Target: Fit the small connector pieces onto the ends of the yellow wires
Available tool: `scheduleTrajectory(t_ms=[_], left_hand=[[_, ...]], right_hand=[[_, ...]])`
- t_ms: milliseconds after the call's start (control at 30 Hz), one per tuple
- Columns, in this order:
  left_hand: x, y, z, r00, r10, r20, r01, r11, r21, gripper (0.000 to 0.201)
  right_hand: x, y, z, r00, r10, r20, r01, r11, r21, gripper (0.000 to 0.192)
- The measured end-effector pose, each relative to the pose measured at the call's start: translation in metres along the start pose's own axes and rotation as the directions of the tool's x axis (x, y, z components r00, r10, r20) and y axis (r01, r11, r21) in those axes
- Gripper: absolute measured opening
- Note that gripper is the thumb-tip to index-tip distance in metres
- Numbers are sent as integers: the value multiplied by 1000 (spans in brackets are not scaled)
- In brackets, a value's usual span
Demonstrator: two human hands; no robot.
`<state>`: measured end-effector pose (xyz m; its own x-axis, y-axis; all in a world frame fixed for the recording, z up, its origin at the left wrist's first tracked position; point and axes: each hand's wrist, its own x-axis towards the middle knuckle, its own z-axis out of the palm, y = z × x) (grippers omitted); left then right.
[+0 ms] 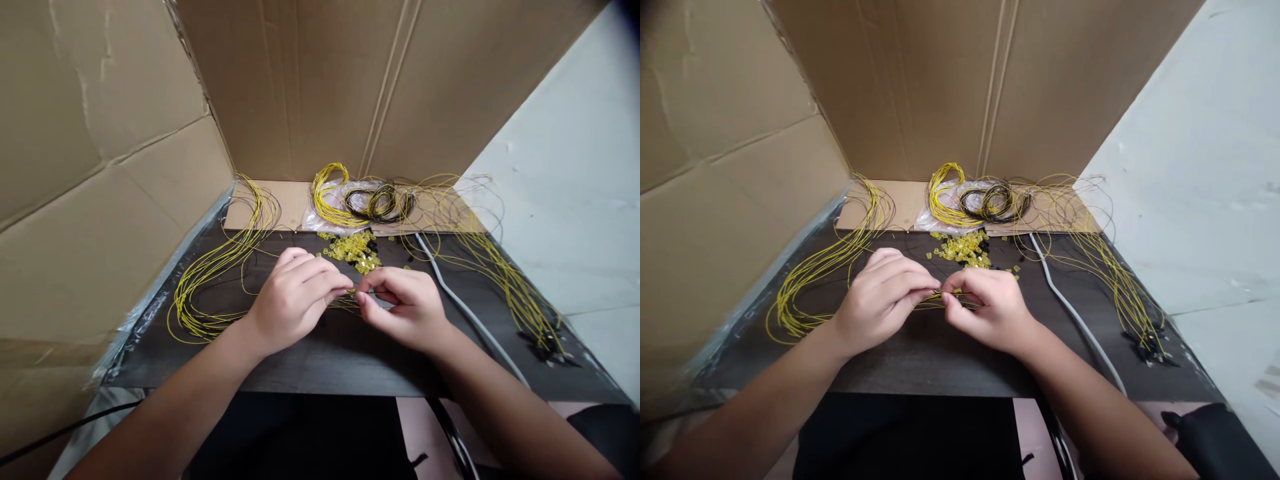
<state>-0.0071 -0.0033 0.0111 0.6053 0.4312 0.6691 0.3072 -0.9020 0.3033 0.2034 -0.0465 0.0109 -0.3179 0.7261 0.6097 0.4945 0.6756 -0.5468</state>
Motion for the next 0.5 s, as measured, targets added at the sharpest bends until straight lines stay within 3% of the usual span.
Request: scheduleTrajectory(t_ms=[233,500], left_hand=[[-1,-3,0,999,48,23,-49,998,50,12],[0,-2,-1,1000,18,-16,-18,1000,-15,8]], right_hand=[[0,1,3,981,184,63,-192,963,191,4],[-1,4,7,971,230,65,-239,934,264,8]])
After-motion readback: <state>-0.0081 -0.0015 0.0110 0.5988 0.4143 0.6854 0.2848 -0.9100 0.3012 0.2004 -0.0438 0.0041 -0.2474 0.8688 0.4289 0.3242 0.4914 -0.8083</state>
